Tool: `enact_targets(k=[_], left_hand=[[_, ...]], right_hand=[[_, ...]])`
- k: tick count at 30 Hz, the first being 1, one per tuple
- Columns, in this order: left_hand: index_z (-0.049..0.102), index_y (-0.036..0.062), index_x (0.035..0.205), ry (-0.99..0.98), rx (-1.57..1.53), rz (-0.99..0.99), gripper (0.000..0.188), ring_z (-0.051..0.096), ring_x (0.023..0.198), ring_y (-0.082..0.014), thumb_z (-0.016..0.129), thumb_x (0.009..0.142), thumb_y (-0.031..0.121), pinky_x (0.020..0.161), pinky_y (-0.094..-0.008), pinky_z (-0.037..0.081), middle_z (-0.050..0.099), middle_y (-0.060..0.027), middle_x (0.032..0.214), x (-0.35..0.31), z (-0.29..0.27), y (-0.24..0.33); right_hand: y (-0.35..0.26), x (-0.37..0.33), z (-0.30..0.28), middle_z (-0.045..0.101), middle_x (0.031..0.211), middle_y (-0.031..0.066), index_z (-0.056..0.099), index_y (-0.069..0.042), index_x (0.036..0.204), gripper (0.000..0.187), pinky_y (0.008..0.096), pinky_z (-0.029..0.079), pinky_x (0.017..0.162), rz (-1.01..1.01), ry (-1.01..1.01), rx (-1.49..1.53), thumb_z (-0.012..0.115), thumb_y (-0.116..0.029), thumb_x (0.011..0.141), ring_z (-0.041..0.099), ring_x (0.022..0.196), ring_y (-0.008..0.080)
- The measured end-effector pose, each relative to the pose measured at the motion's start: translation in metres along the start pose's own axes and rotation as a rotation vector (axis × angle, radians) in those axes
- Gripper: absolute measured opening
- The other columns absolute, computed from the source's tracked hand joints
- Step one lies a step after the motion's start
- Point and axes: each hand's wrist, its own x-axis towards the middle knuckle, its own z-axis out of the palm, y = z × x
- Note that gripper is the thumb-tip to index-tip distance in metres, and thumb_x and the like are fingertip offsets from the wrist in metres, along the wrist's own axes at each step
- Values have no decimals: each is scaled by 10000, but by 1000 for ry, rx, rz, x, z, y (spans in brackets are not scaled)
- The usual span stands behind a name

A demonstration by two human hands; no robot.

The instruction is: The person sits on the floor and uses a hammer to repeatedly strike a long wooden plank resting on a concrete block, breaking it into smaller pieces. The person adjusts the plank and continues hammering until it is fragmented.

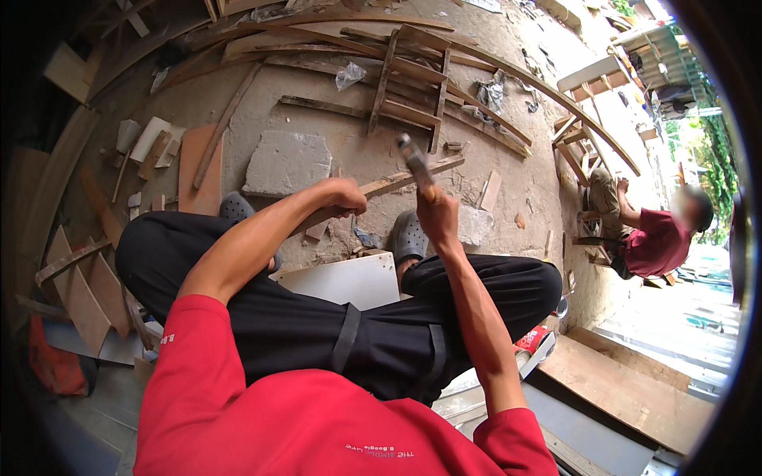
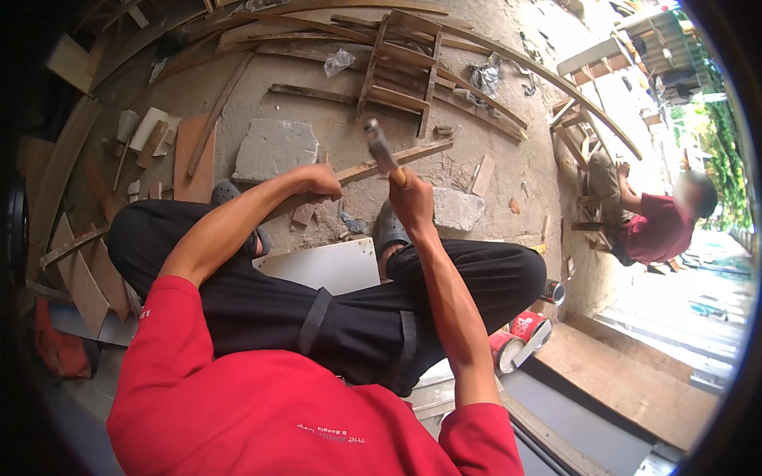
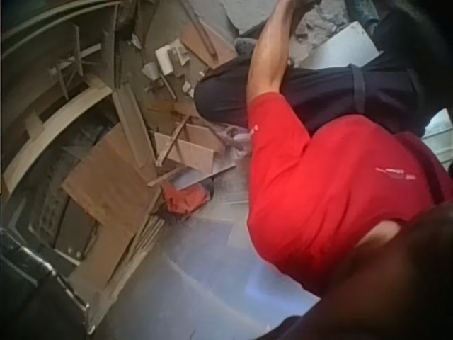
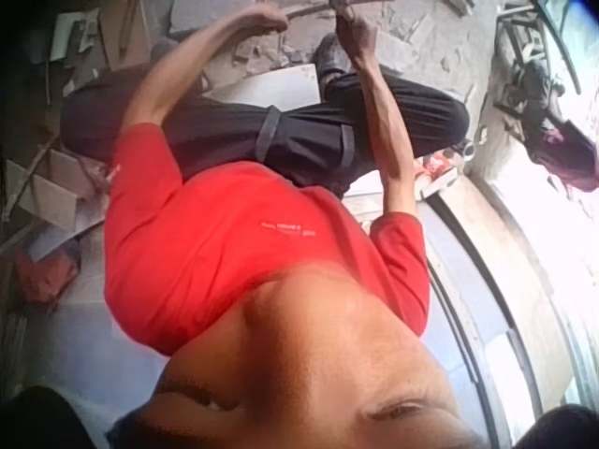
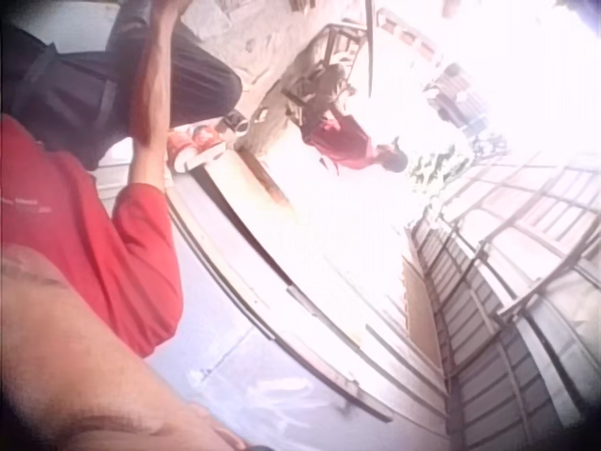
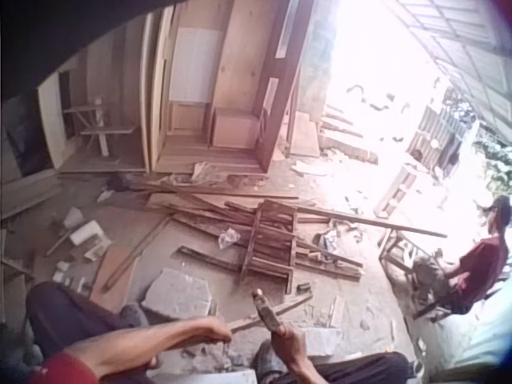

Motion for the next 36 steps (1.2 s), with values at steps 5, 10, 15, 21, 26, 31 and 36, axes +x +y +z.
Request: enact_targets(k=[5,10,15,21,26,31,36], left_hand=[[632,10,645,28,106,27,120,577,489,-187,645,689,121,459,-340,474,612,-95,598,-1,8,5],[633,1,662,33,61,-19,115,582,497,-192,646,684,113,459,-345,473,617,-98,614,4,12,-7],[643,-1,681,41,129,26,116,581,497,-199,632,694,114,462,-351,473,623,-99,620,4,2,1],[650,-1,679,58,106,0,131,581,494,-195,631,700,127,480,-355,482,628,-108,619,-4,5,-3],[644,-2,641,94,77,62,125,600,514,-191,620,683,113,488,-354,489,623,-96,596,-1,-4,5],[659,-15,688,98,139,-3,149,591,505,-190,649,690,134,482,-341,482,637,-103,624,-1,8,-8],[672,-11,707,76,88,48,163,597,511,-192,648,686,148,493,-336,490,647,-105,637,1,-1,-4]], right_hand=[[28,5,14,661,780,244,673,-35,905,252,530,510,666,216,-264,-311,576,-267,893,646,751,449],[0,5,2,614,715,266,649,-20,850,271,520,483,611,42,-28,-106,587,-278,908,637,727,440],[28,-11,23,633,713,245,637,-32,776,290,526,495,593,64,-263,-449,557,-279,905,638,684,434],[3,3,5,642,688,221,585,-52,804,197,524,491,561,-78,-57,-333,560,-229,886,641,652,425],[28,-3,21,637,679,214,577,-53,799,216,524,492,562,-34,-183,-397,562,-248,891,636,633,421],[2,7,5,622,641,211,574,-55,796,229,522,489,559,-33,-35,-385,565,-261,895,629,619,423],[17,-9,17,618,643,221,586,-51,792,193,530,490,570,-106,-171,-382,542,-207,896,628,631,434]])
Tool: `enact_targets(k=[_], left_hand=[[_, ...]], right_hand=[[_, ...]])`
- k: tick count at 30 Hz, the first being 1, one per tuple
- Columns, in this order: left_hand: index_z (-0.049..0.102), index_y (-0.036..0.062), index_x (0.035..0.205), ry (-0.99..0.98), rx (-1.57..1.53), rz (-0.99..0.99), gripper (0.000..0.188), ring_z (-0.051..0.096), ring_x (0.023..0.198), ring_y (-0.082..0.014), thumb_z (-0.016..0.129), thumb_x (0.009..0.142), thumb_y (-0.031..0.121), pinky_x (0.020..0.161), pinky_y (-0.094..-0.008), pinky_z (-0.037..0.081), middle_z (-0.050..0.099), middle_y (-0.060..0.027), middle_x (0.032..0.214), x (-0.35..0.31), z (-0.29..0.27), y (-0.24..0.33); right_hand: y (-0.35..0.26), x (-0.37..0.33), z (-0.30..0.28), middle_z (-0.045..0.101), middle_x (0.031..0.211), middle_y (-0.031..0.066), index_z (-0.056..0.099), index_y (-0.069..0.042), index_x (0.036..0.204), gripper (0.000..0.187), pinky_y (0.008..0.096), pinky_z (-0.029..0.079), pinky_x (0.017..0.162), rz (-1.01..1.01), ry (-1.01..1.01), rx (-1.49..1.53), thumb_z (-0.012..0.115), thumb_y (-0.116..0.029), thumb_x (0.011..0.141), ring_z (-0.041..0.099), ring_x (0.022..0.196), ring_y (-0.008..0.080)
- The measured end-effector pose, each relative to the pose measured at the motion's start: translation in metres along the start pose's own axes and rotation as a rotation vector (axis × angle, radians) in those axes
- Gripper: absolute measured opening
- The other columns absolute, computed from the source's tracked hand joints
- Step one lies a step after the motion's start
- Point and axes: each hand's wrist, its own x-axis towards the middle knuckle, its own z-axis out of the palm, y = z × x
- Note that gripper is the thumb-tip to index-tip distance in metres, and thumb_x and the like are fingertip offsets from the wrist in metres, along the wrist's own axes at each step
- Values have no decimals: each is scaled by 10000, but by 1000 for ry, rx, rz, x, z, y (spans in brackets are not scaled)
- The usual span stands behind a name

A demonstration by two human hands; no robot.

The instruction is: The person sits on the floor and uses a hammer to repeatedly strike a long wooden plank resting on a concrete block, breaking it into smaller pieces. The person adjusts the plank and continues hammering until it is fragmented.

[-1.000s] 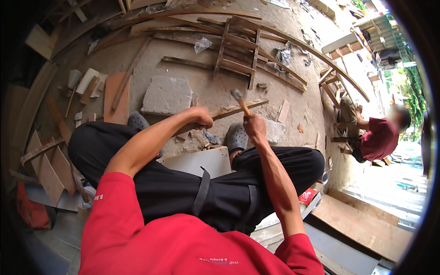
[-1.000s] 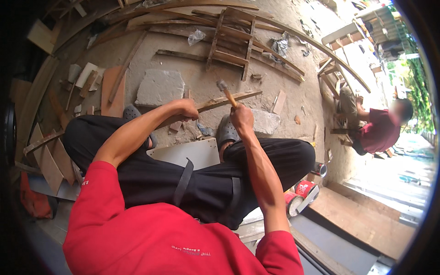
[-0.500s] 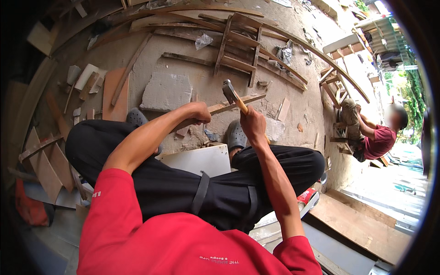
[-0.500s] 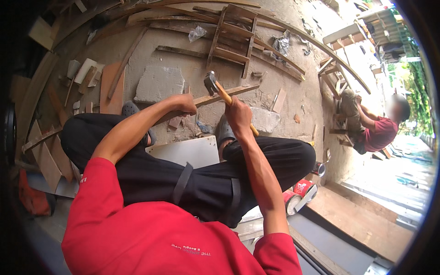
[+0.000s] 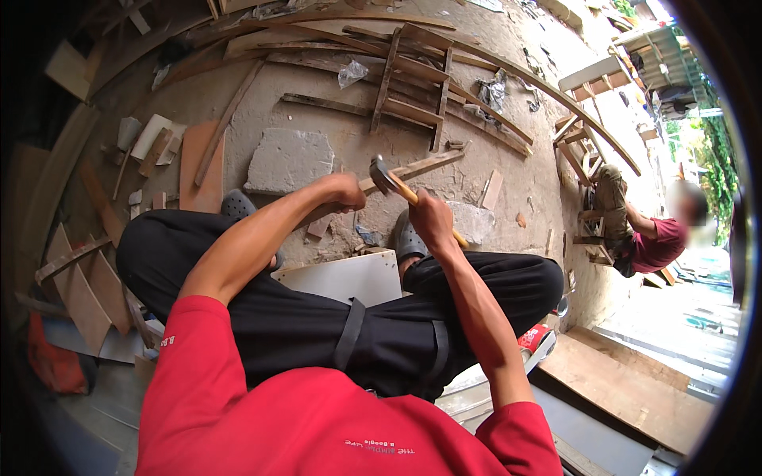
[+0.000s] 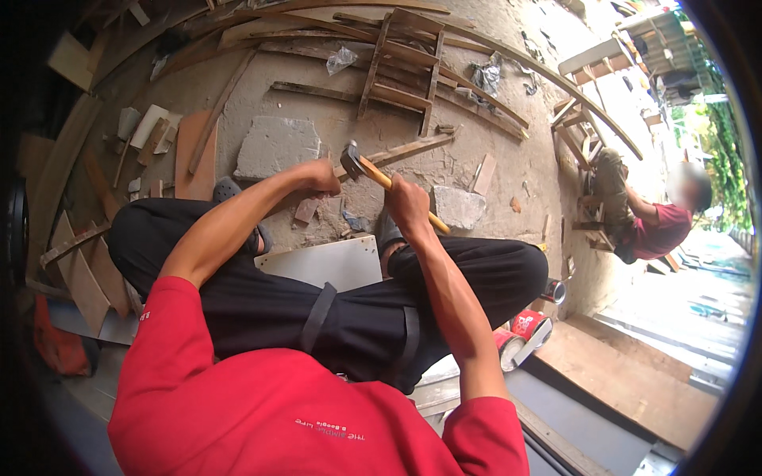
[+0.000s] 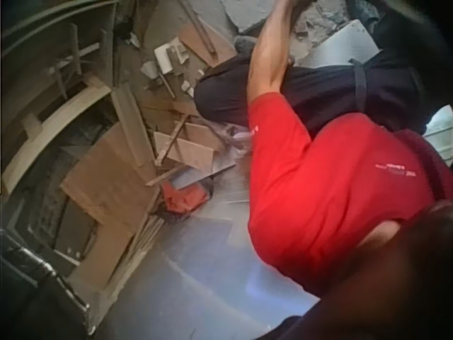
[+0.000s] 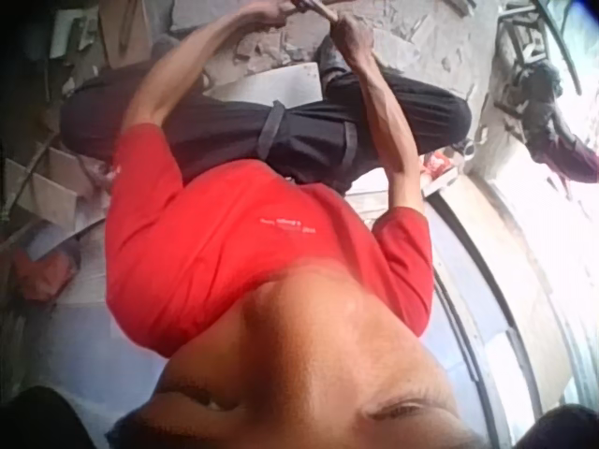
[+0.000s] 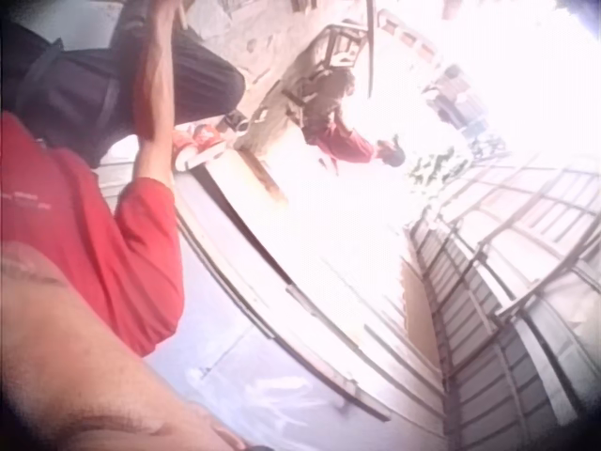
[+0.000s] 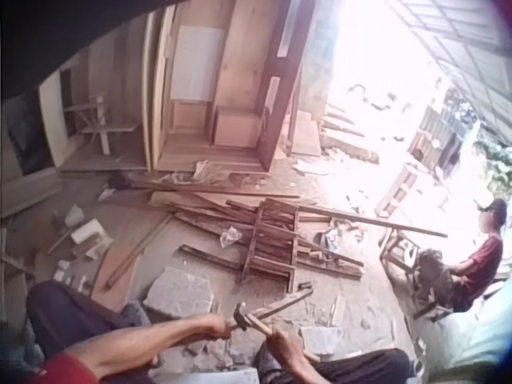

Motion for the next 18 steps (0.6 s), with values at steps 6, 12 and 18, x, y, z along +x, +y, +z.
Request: enact_targets(k=[6,12,18], left_hand=[[687,-24,731,14,126,-40,192,633,551,-202,636,678,154,540,-355,515,679,-122,684,-10,17,-7],[692,-33,751,68,143,-32,192,652,558,-225,614,705,137,555,-357,526,674,-158,671,-3,-5,6],[711,-31,845,324,450,115,412,694,693,-314,747,730,363,623,-416,551,695,-189,755,4,9,-27]], right_hand=[[-12,8,-18,628,672,237,610,-45,785,248,549,481,571,127,83,51,555,-256,903,628,654,449],[6,5,13,645,733,254,659,-52,843,221,543,501,627,140,-108,41,569,-249,888,646,723,439],[8,20,-9,660,800,259,692,-23,927,348,503,504,698,399,-95,249,569,-348,916,662,803,428]])
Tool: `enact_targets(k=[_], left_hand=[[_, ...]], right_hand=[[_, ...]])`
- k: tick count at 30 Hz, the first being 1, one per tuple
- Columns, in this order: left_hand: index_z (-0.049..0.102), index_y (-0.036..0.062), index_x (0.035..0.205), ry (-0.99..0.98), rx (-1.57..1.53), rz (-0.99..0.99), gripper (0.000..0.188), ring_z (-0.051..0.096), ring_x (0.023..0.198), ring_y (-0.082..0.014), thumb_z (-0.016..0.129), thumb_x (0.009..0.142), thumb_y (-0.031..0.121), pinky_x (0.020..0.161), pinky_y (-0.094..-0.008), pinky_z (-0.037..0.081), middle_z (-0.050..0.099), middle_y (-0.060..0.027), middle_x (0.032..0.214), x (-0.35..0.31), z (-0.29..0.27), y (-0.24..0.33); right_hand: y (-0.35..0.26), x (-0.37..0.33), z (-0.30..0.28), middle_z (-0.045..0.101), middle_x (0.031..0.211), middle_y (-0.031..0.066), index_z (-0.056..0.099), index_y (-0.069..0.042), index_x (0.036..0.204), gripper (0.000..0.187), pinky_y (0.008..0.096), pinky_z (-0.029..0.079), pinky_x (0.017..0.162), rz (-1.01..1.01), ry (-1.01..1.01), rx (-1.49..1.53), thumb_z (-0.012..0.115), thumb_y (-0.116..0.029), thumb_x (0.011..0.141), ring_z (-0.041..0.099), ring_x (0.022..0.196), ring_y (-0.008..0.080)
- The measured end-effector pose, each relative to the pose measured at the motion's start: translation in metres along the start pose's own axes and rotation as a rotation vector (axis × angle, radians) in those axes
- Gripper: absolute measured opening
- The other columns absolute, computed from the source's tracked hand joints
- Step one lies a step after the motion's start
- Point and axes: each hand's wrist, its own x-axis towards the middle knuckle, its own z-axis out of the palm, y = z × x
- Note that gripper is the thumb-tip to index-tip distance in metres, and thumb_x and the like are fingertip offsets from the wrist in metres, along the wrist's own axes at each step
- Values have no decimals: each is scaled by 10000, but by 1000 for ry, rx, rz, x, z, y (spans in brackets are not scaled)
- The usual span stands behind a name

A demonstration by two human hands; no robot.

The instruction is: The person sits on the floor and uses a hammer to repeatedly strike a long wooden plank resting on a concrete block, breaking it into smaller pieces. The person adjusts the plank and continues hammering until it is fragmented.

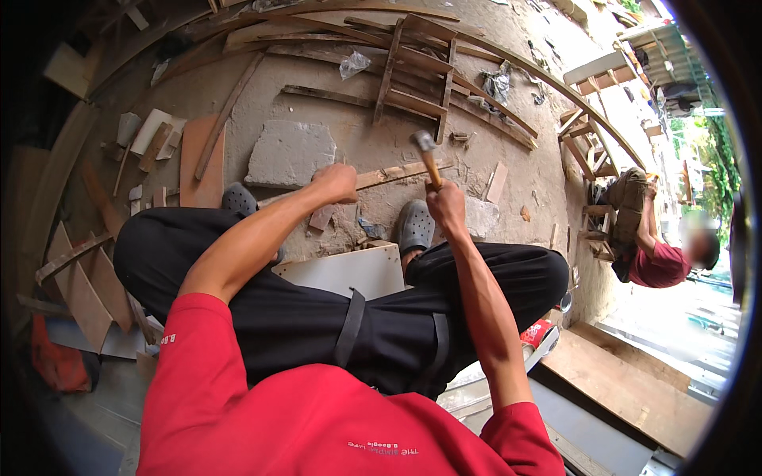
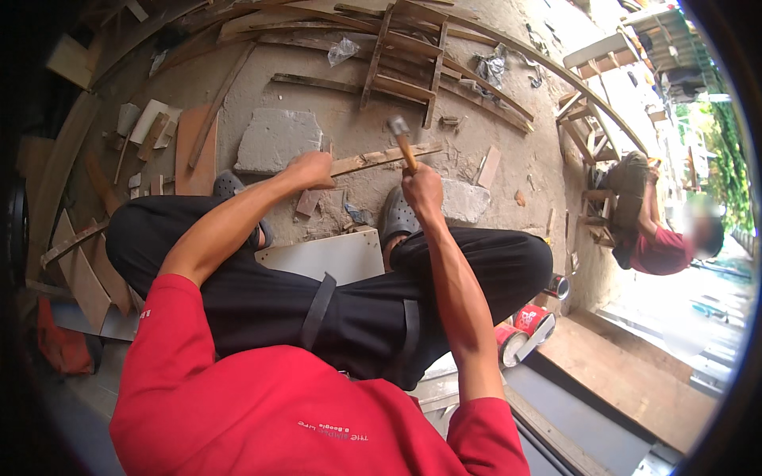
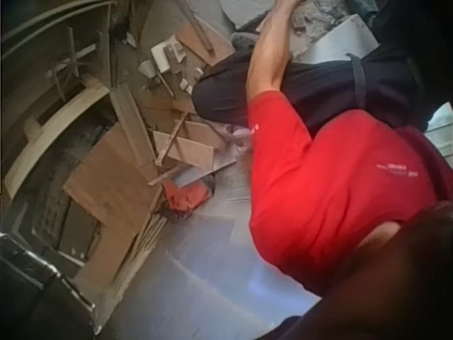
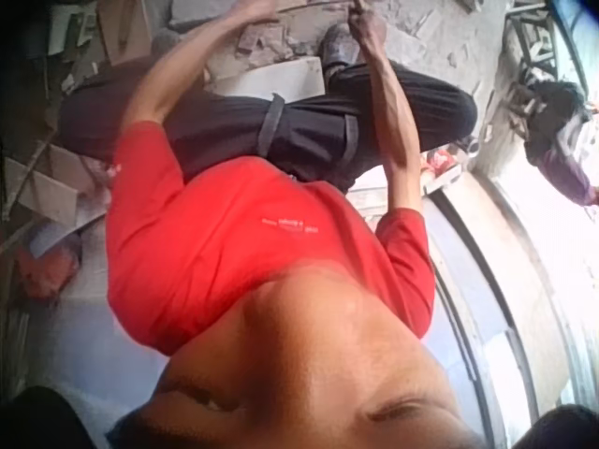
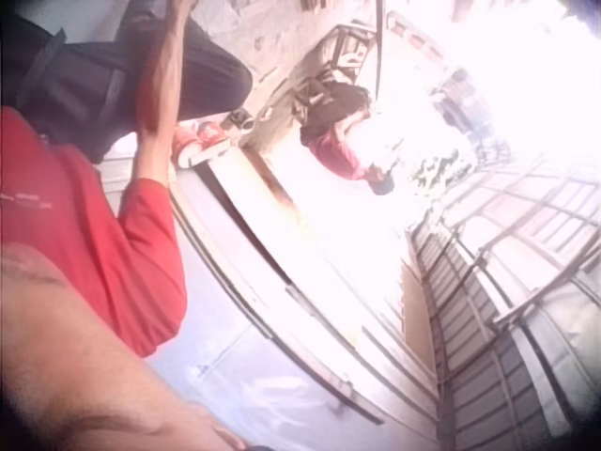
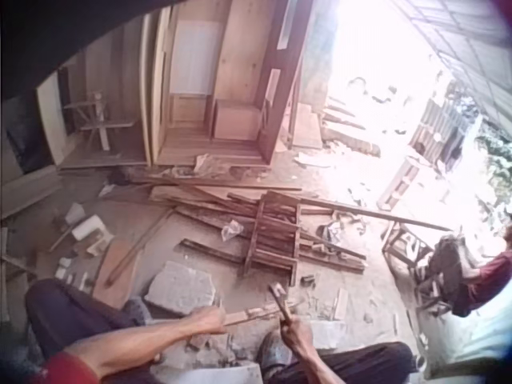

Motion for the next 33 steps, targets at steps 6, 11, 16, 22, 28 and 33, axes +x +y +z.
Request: enact_targets(k=[6,11,16,22,28,33], left_hand=[[672,27,941,158,223,-21,622,686,852,-297,628,796,630,666,-394,549,693,-149,853,8,-5,-15],[629,103,1019,505,375,109,502,666,839,-259,577,851,573,635,-389,540,652,-105,887,63,50,-98],[627,155,1130,615,345,198,469,607,944,-238,581,859,534,727,-381,512,590,-65,996,104,90,-139],[569,191,1311,697,373,277,520,543,950,-209,516,912,520,831,-362,410,566,-55,1028,107,100,-153],[518,217,1358,597,411,161,581,505,1073,-189,504,897,571,868,-402,380,552,-49,1143,105,78,-160],[511,230,1362,581,395,193,572,506,1109,-187,537,885,546,897,-404,383,558,-44,1133,101,83,-175]], right_hand=[[22,20,7,599,579,145,631,30,761,464,401,470,527,257,-26,263,646,-419,876,619,512,257],[12,28,25,508,531,40,544,-17,687,433,345,410,432,342,-242,421,655,-388,880,513,434,156],[1,23,30,473,533,-10,535,-47,704,376,301,355,393,252,-334,272,670,-345,889,441,413,108],[-22,33,56,632,737,274,648,35,892,453,458,475,689,112,-408,79,601,-416,889,626,732,449],[-39,41,85,635,827,309,570,13,937,359,545,467,722,-100,-332,-61,575,-345,905,612,814,497],[-50,62,95,634,832,316,569,8,960,320,560,472,734,-113,-284,-80,561,-309,915,609,825,506]])
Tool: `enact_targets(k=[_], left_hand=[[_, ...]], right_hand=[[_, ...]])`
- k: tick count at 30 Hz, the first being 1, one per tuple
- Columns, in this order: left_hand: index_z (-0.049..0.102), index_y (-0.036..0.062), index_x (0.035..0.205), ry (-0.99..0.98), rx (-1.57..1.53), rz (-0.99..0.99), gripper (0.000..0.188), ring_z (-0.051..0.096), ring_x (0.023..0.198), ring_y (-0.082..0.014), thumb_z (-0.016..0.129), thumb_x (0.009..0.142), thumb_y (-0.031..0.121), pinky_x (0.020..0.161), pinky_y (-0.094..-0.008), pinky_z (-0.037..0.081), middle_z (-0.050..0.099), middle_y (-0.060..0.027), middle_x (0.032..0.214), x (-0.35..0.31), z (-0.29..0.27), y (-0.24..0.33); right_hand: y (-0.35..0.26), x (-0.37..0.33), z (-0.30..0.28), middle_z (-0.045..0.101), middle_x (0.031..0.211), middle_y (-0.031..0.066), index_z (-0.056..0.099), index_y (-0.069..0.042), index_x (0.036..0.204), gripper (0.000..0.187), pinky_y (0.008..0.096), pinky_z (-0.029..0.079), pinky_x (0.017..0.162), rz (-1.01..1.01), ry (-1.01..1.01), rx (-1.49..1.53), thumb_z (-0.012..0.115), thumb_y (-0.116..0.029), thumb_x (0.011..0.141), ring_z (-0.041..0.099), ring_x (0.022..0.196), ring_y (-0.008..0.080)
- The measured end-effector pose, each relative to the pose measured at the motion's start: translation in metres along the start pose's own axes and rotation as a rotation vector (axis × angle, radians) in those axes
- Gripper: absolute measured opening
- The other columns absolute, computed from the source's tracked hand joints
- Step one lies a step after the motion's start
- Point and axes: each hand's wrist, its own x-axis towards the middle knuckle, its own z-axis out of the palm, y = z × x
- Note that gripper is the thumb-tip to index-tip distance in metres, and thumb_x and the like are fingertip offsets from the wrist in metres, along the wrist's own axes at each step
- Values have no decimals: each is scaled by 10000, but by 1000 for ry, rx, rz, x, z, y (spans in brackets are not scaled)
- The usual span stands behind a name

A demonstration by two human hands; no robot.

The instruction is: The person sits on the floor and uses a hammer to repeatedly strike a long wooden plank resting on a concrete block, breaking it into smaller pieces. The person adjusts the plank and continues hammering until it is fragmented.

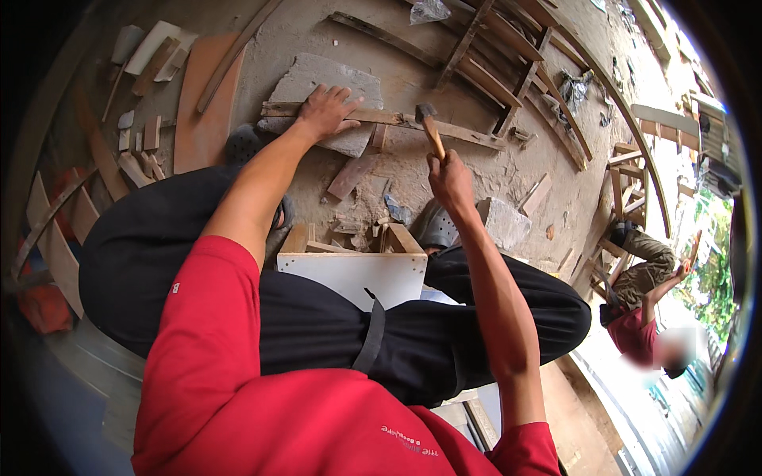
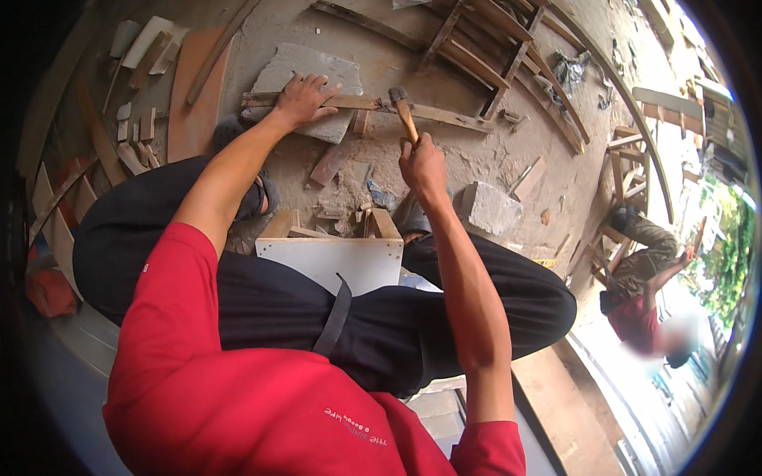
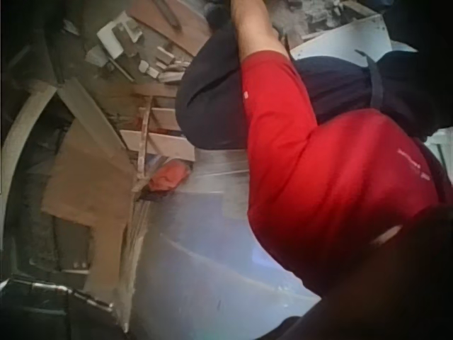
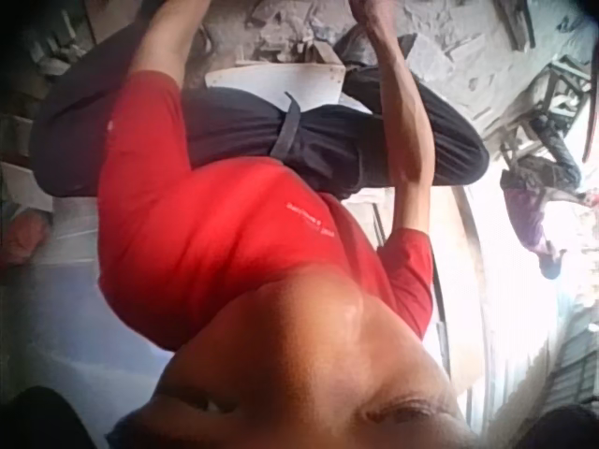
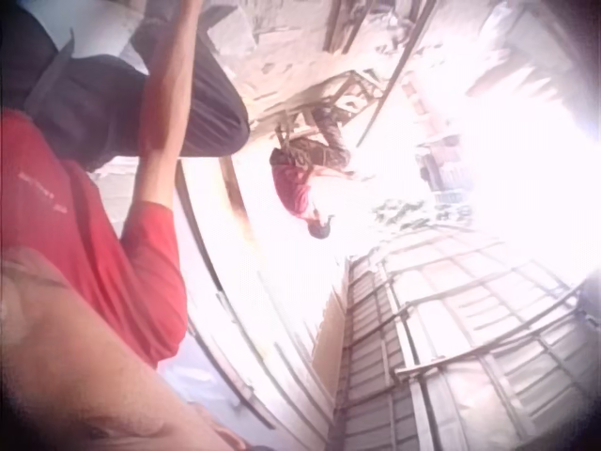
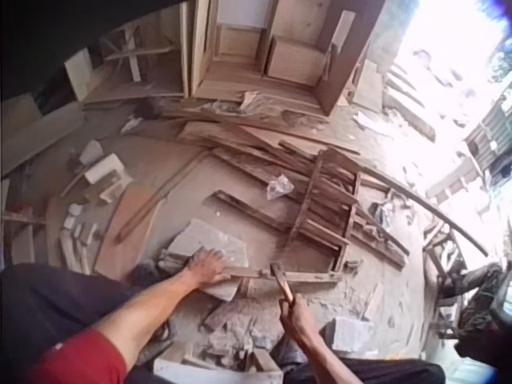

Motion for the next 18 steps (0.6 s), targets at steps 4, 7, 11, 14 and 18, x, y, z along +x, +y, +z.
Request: enact_targets(k=[4,7,11,14,18], left_hand=[[487,242,1381,-104,-188,38,576,483,1155,-202,575,876,505,952,-452,365,546,-41,1173,-5,12,-4],[460,243,1403,-61,-206,30,591,482,1157,-213,589,877,478,969,-466,358,542,-28,1177,-9,12,-5],[455,245,1401,119,-30,-56,637,503,1133,-210,619,842,504,952,-436,375,555,-14,1145,-10,16,-2],[525,176,1296,47,9,-83,637,519,1108,-206,656,791,541,918,-417,403,570,-28,1137,-9,9,-3],[574,106,1105,-135,-15,-143,588,566,1044,-213,704,741,549,827,-397,463,607,-51,1090,-14,-2,-18]], right_hand=[[-7,28,-6,633,878,329,585,4,979,331,552,482,746,-83,-20,-98,549,-320,923,613,855,506],[-32,31,-14,636,870,323,577,-17,994,323,550,491,728,-116,-72,-220,525,-330,937,620,830,499],[-45,26,2,652,819,271,510,-35,1017,239,550,494,663,-308,-80,-302,477,-265,960,627,764,486],[-24,26,17,658,824,252,491,-38,1027,215,550,501,653,-316,-64,-473,447,-238,964,639,758,474],[-29,23,21,650,853,259,487,-50,1070,220,545,494,641,-207,-72,-444,470,-244,968,637,771,458]])
